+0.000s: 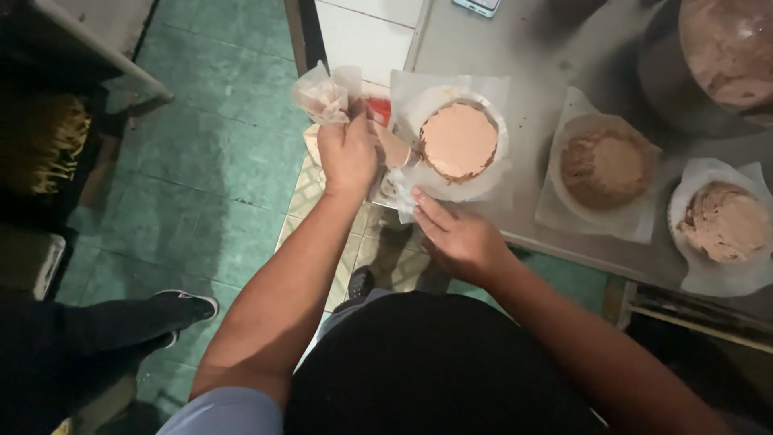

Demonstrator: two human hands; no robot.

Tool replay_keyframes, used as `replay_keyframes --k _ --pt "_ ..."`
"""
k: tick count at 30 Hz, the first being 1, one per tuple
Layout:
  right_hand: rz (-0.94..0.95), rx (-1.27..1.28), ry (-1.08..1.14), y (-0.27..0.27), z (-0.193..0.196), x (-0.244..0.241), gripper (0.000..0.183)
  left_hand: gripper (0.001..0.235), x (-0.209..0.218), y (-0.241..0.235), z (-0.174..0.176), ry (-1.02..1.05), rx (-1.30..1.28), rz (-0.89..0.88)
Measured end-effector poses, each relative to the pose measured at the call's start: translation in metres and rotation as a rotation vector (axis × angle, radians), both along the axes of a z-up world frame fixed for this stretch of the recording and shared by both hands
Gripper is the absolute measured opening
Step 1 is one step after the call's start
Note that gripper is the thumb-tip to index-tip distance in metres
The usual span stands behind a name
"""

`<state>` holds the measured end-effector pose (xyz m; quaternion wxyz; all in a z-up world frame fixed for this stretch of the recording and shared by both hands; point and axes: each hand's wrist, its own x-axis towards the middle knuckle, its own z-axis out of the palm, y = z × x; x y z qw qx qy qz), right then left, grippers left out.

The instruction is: Icing and decorating small cakes with frosting using a piping bag, and refilling the piping bag from a bowl.

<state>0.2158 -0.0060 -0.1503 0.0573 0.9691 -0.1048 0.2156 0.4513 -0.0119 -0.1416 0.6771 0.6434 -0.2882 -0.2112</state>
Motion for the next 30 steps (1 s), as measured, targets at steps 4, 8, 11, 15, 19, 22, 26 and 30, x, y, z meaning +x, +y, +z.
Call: replay_keyframes --k 4,8,11,15,19,22,26,30 --pt "-0.007 0.083 0.046 -0.005 -0.007 -0.004 0.058 0.026 -0.004 -0.003 0.009 -0.030 0.002 0.040" --pt "0.027 0.174 0.044 -0.013 -0.021 -0.005 0.057 0.029 -0.013 0.001 0.047 -0.036 0.031 0.036" --pt "0.087 0.152 0.052 -0.024 -0.044 -0.010 0.061 0.035 -0.014 -0.001 0.039 -0.066 0.048 0.084" --pt "0.117 0.250 0.066 -0.021 -0.031 -0.007 0.064 0.028 -0.009 -0.006 0.019 -0.195 0.083 0.087" --pt "0.086 0.156 0.034 -0.023 -0.030 -0.005 0.061 0.030 -0.006 -0.015 -0.006 -0.281 0.065 0.100" --pt "0.099 0.159 0.019 -0.023 -0.030 -0.005 0.061 0.030 -0.003 -0.018 -0.020 -0.336 0.062 0.104" --pt "0.086 0.188 -0.014 -0.022 -0.023 -0.004 0.059 0.030 -0.002 -0.016 -0.015 -0.414 0.043 0.100" --pt "0.108 0.220 -0.021 -0.022 -0.016 -0.002 0.059 0.031 -0.002 -0.016 -0.014 -0.478 0.029 0.095"
